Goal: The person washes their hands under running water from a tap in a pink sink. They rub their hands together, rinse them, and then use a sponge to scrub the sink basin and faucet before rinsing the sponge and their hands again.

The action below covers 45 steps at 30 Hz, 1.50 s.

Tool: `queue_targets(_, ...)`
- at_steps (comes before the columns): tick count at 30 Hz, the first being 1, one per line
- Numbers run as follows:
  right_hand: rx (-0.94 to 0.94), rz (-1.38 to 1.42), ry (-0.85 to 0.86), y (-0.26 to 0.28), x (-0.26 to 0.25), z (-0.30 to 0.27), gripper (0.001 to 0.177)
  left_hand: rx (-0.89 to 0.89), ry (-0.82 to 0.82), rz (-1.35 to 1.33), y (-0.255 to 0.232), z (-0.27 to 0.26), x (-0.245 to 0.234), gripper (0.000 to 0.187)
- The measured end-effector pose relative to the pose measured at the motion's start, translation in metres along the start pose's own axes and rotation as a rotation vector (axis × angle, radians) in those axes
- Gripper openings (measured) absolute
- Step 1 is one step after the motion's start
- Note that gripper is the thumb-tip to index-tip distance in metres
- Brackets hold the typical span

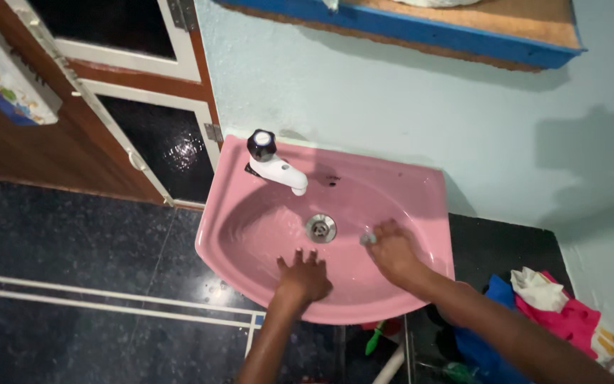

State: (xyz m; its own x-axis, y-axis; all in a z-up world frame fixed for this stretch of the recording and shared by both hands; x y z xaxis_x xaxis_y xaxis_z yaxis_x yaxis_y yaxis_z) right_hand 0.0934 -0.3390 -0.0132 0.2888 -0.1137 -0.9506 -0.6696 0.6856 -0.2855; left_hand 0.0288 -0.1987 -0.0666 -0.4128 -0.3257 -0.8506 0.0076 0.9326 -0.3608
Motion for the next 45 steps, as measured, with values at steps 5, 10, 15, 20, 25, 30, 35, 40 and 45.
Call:
queue_targets(5, 0.085, 0.107, 0.04, -0.01, 0.005, -0.002, 0.029, -0.14, -0.055, 0.087, 0.016, 0.005, 0.0, 0.07)
queue_targets(10, 0.039, -0.005, -0.061, 0.014, 0.041, 0.072, 0.029, -0.21, -0.108, 0.118, 0.024, 0.007, 0.001, 0.07)
queue_targets(15, 0.165, 0.094, -0.261, 0.016, 0.04, 0.08, 0.035, -0.237, -0.136, 0.127, 0.031, 0.009, 0.004, 0.073)
queue_targets(20, 0.107, 0.215, 0.048, 0.033, 0.018, 0.021, 0.032, -0.241, -0.103, 0.135, 0.031, 0.01, 0.004, 0.072)
queue_targets(25, 0.031, 0.446, 0.139, 0.057, 0.006, 0.017, 0.034, -0.177, -0.032, 0.124, 0.022, 0.006, -0.002, 0.077)
queue_targets(30, 0.01, 0.434, -0.196, 0.085, 0.025, 0.085, 0.029, -0.157, 0.109, 0.174, 0.019, 0.001, -0.001, 0.074)
queue_targets(35, 0.161, 0.259, -0.315, 0.066, 0.059, 0.136, 0.019, -0.209, -0.087, 0.129, 0.025, 0.012, -0.006, 0.071)
queue_targets(40, 0.109, 0.508, -0.22, 0.087, 0.039, 0.103, 0.026, -0.329, -0.169, 0.191, 0.036, 0.0, -0.022, 0.071)
queue_targets(45, 0.116, 0.566, -0.247, 0.09, 0.024, 0.084, 0.035, -0.302, -0.198, 0.159, 0.033, 0.002, -0.025, 0.061)
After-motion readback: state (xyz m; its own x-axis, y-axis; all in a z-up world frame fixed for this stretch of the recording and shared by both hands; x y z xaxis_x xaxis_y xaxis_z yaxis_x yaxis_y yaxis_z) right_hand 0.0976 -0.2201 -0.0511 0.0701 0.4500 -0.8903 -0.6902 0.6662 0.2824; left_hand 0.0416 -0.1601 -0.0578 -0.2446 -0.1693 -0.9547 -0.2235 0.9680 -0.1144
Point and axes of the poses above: each hand's wrist, its own z-axis towards the middle knuckle, its own x-axis out of the palm, y = z × x, the point moved 10 cm from there along z, towards the middle knuckle, and after that the axes turned 15 degrees about -y, right-handed, at the moved point
